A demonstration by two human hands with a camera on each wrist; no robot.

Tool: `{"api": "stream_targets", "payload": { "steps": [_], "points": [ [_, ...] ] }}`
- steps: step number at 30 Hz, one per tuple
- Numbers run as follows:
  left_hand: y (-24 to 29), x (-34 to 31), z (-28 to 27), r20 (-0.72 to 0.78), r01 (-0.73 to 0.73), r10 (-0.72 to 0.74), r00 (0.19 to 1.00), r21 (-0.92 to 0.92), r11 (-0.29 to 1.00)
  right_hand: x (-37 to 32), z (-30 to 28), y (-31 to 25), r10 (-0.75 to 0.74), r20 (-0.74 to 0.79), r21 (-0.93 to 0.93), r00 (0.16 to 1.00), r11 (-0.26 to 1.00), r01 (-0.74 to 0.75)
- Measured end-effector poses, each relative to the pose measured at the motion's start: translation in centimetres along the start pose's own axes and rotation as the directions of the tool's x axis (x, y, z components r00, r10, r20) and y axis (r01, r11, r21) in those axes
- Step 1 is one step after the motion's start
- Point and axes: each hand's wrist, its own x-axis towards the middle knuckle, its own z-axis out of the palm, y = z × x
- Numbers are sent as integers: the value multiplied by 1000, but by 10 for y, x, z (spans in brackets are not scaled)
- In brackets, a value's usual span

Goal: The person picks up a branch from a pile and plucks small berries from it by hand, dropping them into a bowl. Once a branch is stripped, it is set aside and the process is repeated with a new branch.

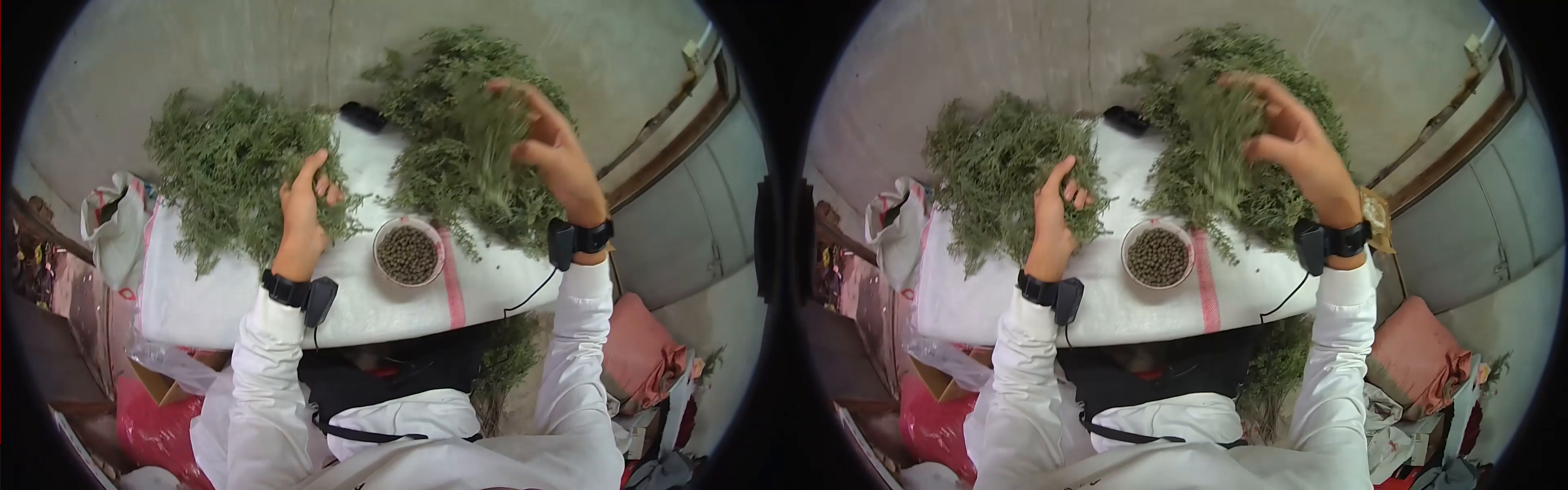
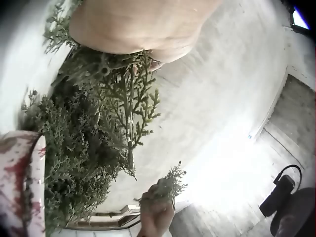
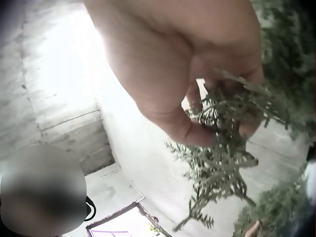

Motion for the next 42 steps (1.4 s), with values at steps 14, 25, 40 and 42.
{"api": "stream_targets", "payload": {
  "steps": [14,25,40,42],
  "points": [
    [-8,-17,12,82,94,-106,991,138,986,129,-120,51,-413,51,-997,909,-71,23],
    [5,-4,6,-69,-25,24,997,-2,1000,93,-65,15,-435,-157,-841,887,529,111],
    [-1,-26,16,350,-28,-58,935,236,971,33,102,42,-104,52,-639,993,761,113],
    [-2,-25,16,384,-43,-68,921,275,960,32,103,46,77,41,-554,996,831,-41]
  ]
}}
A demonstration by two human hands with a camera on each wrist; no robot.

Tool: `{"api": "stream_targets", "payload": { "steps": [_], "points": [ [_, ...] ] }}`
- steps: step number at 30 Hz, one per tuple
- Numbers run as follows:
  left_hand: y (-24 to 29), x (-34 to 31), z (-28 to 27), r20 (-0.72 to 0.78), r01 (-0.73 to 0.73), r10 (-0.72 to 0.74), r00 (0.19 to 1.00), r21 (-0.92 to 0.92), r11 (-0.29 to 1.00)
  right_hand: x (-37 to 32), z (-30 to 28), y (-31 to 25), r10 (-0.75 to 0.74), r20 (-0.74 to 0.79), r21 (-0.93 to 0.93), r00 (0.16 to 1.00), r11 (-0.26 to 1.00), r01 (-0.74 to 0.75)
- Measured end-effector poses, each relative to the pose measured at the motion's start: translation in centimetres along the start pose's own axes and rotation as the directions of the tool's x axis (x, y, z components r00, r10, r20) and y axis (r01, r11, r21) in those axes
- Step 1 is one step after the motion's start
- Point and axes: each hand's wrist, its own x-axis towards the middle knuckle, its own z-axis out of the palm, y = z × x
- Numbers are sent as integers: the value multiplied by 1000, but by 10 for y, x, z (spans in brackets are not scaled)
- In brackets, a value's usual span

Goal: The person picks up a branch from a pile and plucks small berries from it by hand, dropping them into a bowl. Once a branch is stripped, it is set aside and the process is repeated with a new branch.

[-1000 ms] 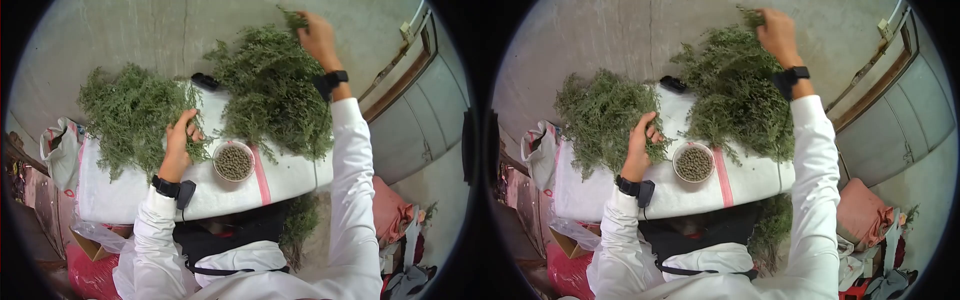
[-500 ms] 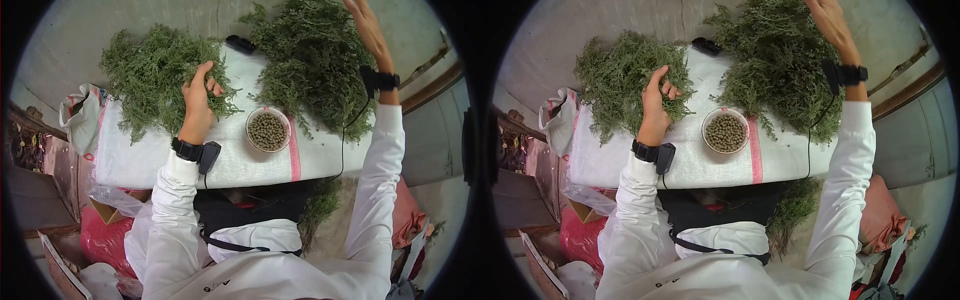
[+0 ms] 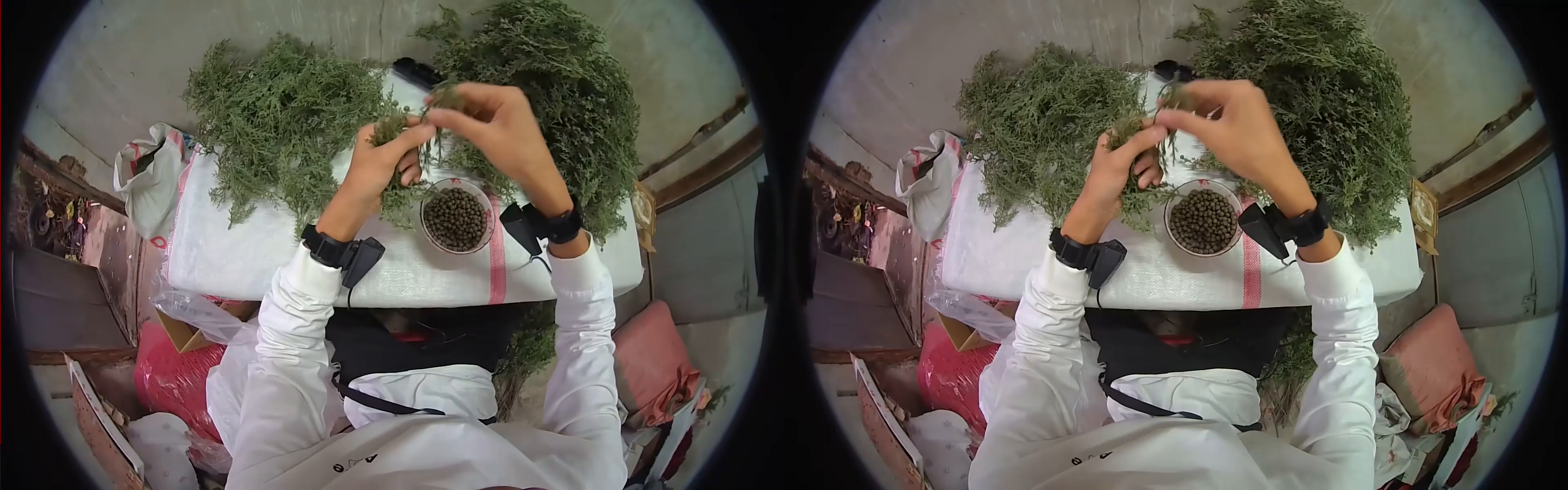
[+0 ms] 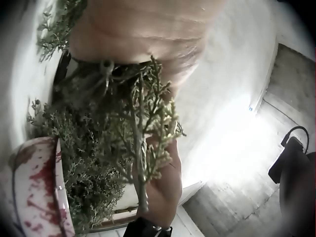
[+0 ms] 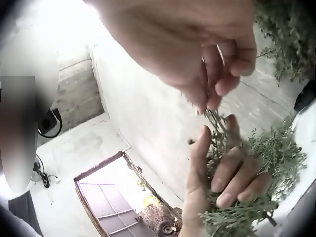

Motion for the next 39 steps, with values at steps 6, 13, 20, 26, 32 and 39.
{"api": "stream_targets", "payload": {
  "steps": [6,13,20,26,32,39],
  "points": [
    [-4,10,-13,-129,81,-109,986,-203,976,-11,0,-14,-80,-505,350,859,891,289],
    [6,-4,-9,218,118,-15,976,-468,876,-43,33,-12,-664,-328,-399,671,742,539],
    [8,-2,-5,128,46,-24,991,-167,985,-54,41,-2,-632,-289,-446,719,753,484],
    [9,0,-10,142,90,-70,987,-138,986,-59,40,-12,-531,-237,-227,813,844,485],
    [8,5,-12,60,-9,13,998,-75,997,-66,12,6,-173,-208,114,963,973,199],
    [8,4,-17,41,14,-13,999,-5,1000,-73,28,25,-174,247,-217,953,949,229]
  ]
}}
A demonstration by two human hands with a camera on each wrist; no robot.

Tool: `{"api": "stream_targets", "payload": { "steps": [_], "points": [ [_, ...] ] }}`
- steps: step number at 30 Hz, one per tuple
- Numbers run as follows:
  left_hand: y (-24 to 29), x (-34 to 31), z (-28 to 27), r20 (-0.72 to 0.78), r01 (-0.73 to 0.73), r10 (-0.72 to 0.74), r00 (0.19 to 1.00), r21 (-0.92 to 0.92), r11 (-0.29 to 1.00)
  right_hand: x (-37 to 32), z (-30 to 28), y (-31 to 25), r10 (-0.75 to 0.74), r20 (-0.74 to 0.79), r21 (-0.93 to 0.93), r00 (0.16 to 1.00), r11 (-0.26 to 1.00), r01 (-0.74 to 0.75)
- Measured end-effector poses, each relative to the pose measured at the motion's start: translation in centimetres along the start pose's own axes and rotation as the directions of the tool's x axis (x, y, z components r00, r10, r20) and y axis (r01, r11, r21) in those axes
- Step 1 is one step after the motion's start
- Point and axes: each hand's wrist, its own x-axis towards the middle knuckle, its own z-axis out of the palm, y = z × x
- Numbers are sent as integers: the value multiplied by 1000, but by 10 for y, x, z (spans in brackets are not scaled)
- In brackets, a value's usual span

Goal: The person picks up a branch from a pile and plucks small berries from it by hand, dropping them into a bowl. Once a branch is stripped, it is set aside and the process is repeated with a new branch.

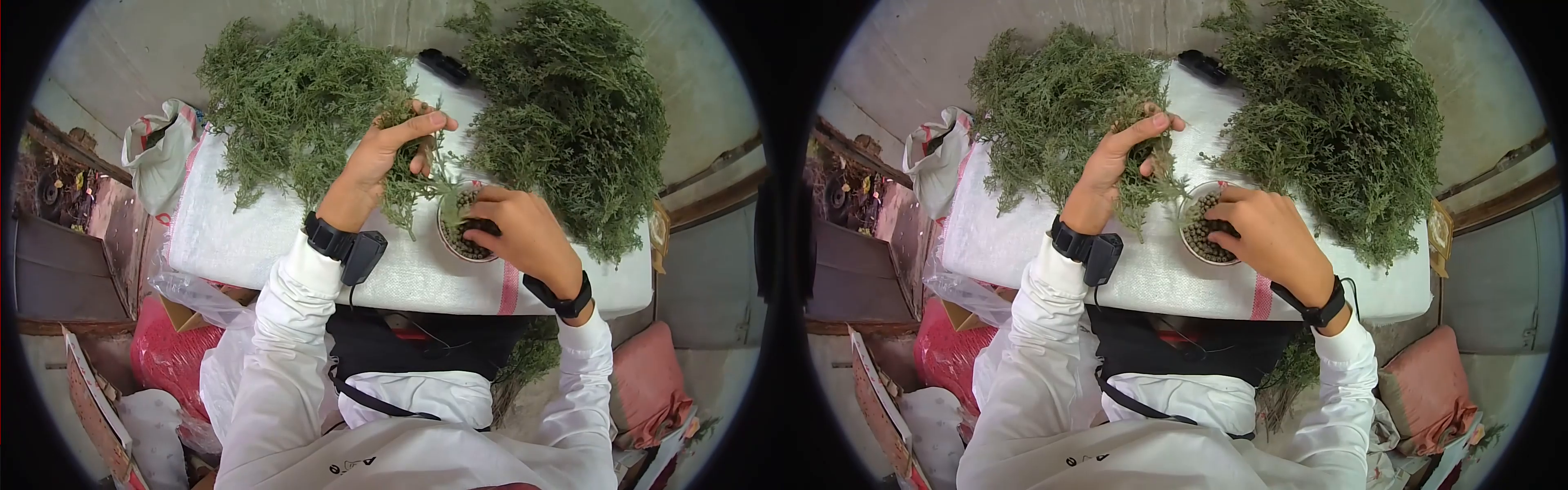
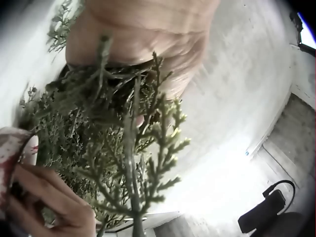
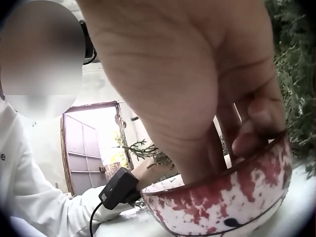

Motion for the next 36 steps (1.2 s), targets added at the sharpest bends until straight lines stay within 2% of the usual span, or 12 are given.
{"api": "stream_targets", "payload": {
  "steps": [6,8,13,15,16,19,24,27,28,31,33,36],
  "points": [
    [-5,2,-3,-78,19,-13,997,71,997,5,0,4,-46,79,-31,996,998,48],
    [-6,4,-3,12,-10,11,1000,-37,999,10,-2,8,-68,84,-39,994,997,71],
    [-4,3,-1,76,5,8,997,-169,986,17,-8,17,54,14,238,998,970,-55],
    [-4,3,-2,104,35,-12,995,-221,975,22,-14,23,205,-70,440,976,885,-154],
    [-4,4,-4,138,64,-28,990,-264,962,26,-15,25,209,-68,441,976,883,-159],
    [-1,9,-3,168,99,-55,984,-265,959,46,-15,26,258,-123,862,958,507,-26],
    [-5,5,1,101,94,-73,992,-219,971,60,4,31,336,-152,944,930,329,36],
    [-6,3,-1,67,101,-89,994,-199,975,59,15,33,413,-71,991,908,132,17],
    [-8,2,0,56,101,-92,994,-180,978,57,18,34,421,-55,993,906,119,5],
    [-5,1,9,15,101,-100,995,-94,990,52,20,40,365,23,1000,931,-8,-21],
    [-2,-1,13,-48,107,-104,993,51,993,50,22,41,356,22,1000,934,5,-26],
    [-3,-2,15,-59,112,-105,993,126,986,48,26,44,326,20,999,945,34,-33]
  ]
}}
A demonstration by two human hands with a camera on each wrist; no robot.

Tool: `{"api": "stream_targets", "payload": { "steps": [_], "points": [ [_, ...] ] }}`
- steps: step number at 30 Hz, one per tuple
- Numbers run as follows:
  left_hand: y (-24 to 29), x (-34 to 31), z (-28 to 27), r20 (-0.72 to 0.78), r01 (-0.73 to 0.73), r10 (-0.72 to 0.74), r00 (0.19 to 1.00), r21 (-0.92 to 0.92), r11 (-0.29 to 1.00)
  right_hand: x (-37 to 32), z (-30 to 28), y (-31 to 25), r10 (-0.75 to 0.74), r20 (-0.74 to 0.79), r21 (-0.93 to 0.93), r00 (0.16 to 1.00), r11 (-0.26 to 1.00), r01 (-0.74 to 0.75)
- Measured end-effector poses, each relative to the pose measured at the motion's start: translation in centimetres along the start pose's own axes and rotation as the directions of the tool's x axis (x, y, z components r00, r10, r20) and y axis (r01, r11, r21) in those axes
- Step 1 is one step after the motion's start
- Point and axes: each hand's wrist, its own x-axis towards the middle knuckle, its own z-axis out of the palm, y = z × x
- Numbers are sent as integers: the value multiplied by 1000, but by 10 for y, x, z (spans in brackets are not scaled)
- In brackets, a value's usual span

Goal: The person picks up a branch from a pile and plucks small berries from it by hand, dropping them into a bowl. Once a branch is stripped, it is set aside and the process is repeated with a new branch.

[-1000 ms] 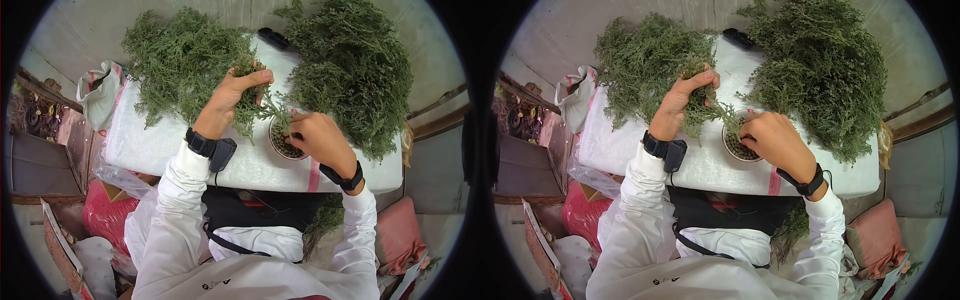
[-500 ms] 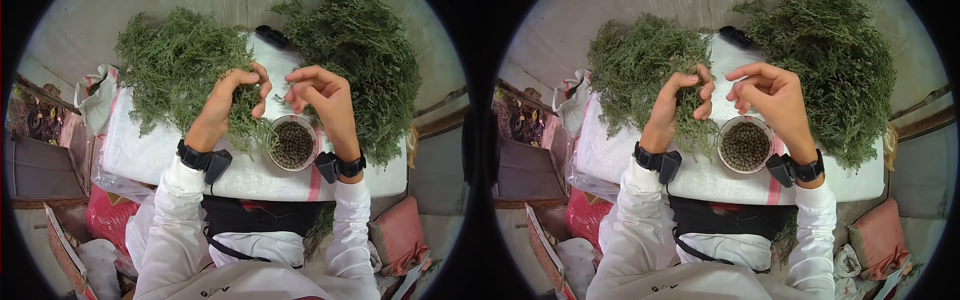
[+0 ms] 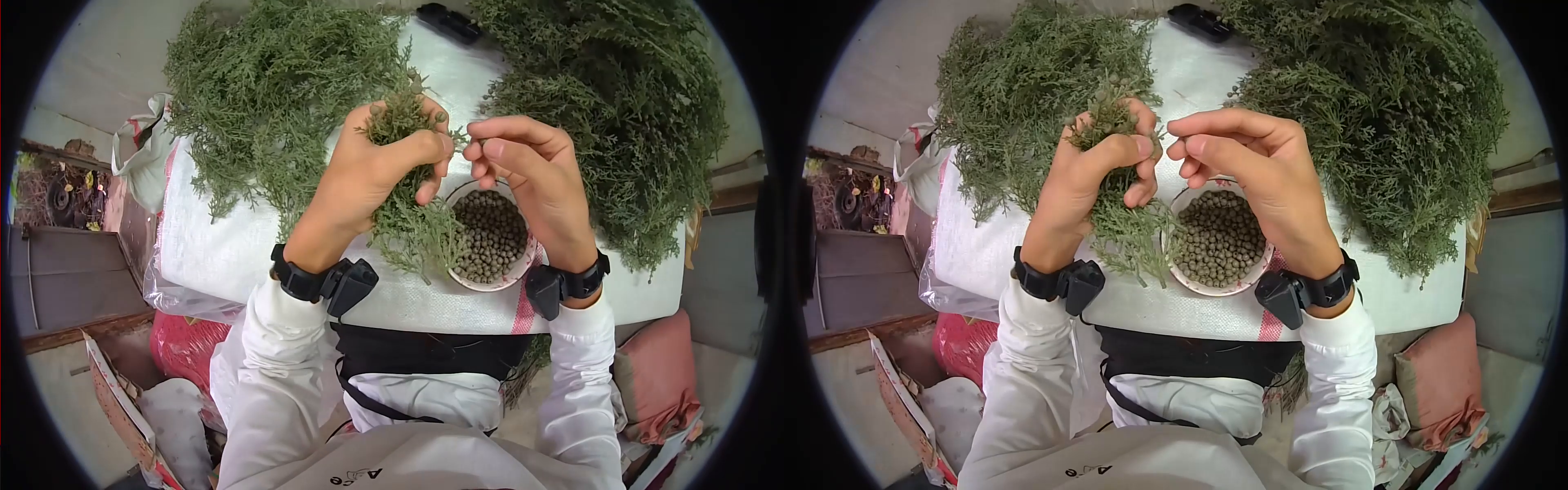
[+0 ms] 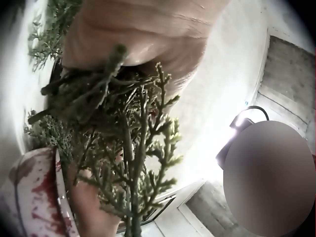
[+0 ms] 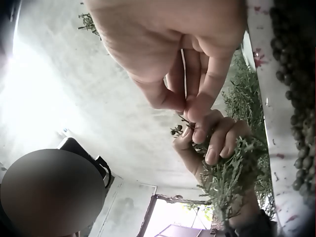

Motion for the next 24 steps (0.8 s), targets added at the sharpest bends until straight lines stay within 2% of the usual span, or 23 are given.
{"api": "stream_targets", "payload": {
  "steps": [3,6,10,13,18,21,24],
  "points": [
    [3,-1,4,-20,24,-23,1000,36,999,0,-5,3,-52,43,-30,998,998,53],
    [4,-1,5,-56,69,-68,996,26,997,-1,1,3,-67,14,-62,998,996,67],
    [-1,-1,1,-56,78,-83,995,-79,994,-3,0,-1,-75,12,-95,997,993,75],
    [-5,0,-1,-46,3,-5,999,-40,999,-2,1,1,-84,15,-119,996,989,85],
    [-5,-2,4,-66,-25,26,997,19,1000,-2,5,6,-130,-13,-160,991,979,126],
    [-6,-3,7,-139,-93,115,984,154,984,-2,6,6,-137,-16,-159,990,978,133],
    [-7,-5,14,-174,-132,165,971,185,974,-2,5,6,-130,-14,-156,991,980,126]
  ]
}}
